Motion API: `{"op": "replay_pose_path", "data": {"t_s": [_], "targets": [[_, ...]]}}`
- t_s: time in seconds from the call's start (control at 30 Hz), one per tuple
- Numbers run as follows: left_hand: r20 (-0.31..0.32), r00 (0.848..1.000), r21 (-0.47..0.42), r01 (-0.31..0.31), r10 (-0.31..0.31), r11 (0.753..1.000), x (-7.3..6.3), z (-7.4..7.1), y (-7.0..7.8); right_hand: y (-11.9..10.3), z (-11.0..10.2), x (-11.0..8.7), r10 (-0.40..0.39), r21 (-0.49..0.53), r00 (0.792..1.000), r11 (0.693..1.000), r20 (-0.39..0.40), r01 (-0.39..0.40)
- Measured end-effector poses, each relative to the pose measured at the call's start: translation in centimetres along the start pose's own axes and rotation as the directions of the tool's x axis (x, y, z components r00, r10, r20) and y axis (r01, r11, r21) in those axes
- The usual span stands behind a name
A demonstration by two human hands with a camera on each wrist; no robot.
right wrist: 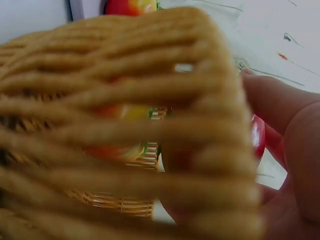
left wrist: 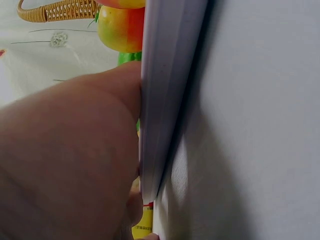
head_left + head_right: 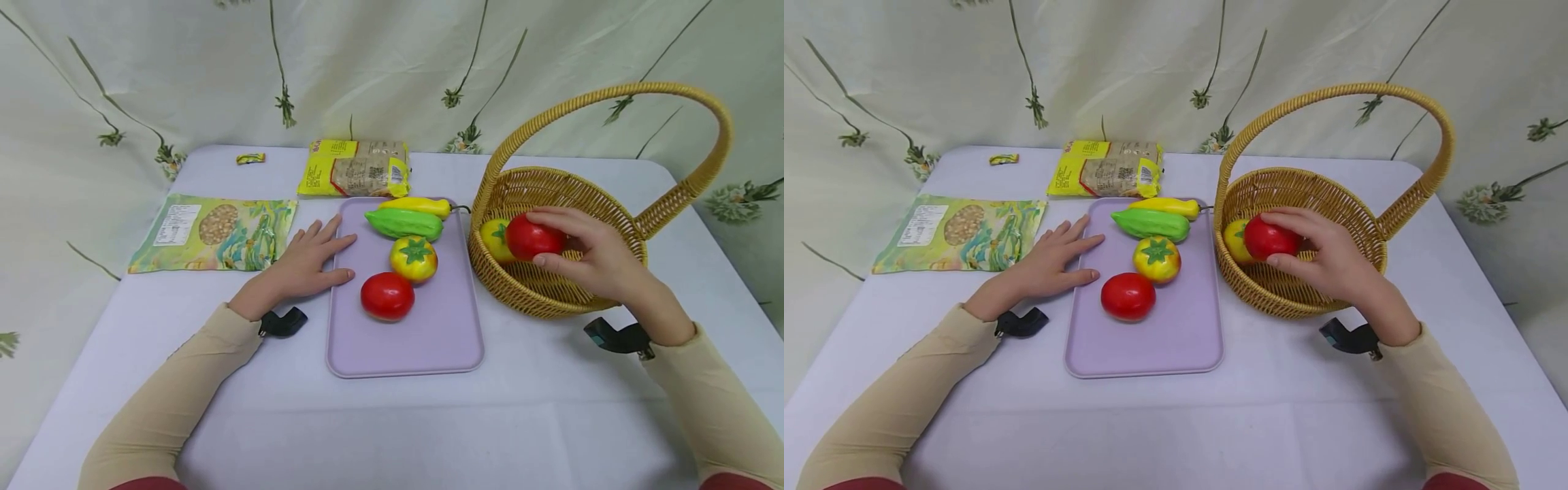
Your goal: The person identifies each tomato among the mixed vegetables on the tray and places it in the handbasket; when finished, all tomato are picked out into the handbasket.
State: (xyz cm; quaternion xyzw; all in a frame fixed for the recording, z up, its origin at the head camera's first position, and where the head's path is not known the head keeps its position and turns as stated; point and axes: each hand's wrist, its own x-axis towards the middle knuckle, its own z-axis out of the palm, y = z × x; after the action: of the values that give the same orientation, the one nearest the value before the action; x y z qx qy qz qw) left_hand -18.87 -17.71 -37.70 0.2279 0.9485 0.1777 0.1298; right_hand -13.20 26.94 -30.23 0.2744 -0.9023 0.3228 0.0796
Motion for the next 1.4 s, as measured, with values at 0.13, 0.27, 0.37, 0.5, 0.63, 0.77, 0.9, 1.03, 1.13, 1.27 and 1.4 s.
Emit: {"op": "replay_pose_path", "data": {"t_s": [0.13,0.27,0.37,0.5,0.63,0.77,0.9,1.03,1.13,1.27,1.4], "targets": [[-0.006,1.000,-0.001,0.001,-0.001,1.000,0.0,0.0,0.0,0.8,-0.2,-0.1,0.011,-0.001,1.000,1.000,-0.005,-0.011],[-0.002,1.000,-0.001,0.005,-0.005,1.000,0.0,0.0,-0.1,1.5,-0.4,-0.2,0.056,0.008,0.998,0.998,0.000,-0.056],[0.005,1.000,0.002,0.009,-0.009,1.000,0.0,0.1,-0.1,2.0,-0.5,-0.2,0.119,0.022,0.993,0.993,0.008,-0.119],[0.002,1.000,-0.002,0.007,-0.007,1.000,0.0,0.1,-0.1,2.4,-0.6,-0.1,0.187,0.017,0.982,0.982,0.017,-0.188],[-0.004,1.000,-0.007,0.004,-0.004,1.000,0.0,0.1,0.0,2.8,-0.8,0.0,0.221,0.011,0.975,0.975,0.022,-0.221],[-0.001,1.000,-0.002,0.008,-0.008,1.000,-0.1,0.0,0.1,3.4,-0.8,0.1,0.264,0.005,0.964,0.964,0.036,-0.265],[0.008,1.000,0.003,0.011,-0.011,1.000,-0.2,-0.2,0.2,3.9,-0.6,0.3,0.327,-0.017,0.943,0.945,0.065,-0.327],[0.007,1.000,0.002,0.010,-0.010,1.000,-0.1,-0.2,0.2,4.2,-0.3,0.2,0.353,-0.043,0.931,0.936,0.092,-0.351],[0.003,1.000,0.000,0.009,-0.009,1.000,-0.1,-0.1,0.2,4.1,-0.1,0.3,0.353,-0.066,0.927,0.935,0.126,-0.347],[0.003,1.000,0.002,0.011,-0.011,1.000,-0.1,-0.1,0.2,4.0,0.0,0.3,0.362,-0.085,0.914,0.932,0.180,-0.353],[0.001,1.000,-0.001,0.009,-0.009,1.000,0.0,-0.1,0.2,4.0,0.1,0.2,0.359,-0.075,0.910,0.933,0.206,-0.351]]}}
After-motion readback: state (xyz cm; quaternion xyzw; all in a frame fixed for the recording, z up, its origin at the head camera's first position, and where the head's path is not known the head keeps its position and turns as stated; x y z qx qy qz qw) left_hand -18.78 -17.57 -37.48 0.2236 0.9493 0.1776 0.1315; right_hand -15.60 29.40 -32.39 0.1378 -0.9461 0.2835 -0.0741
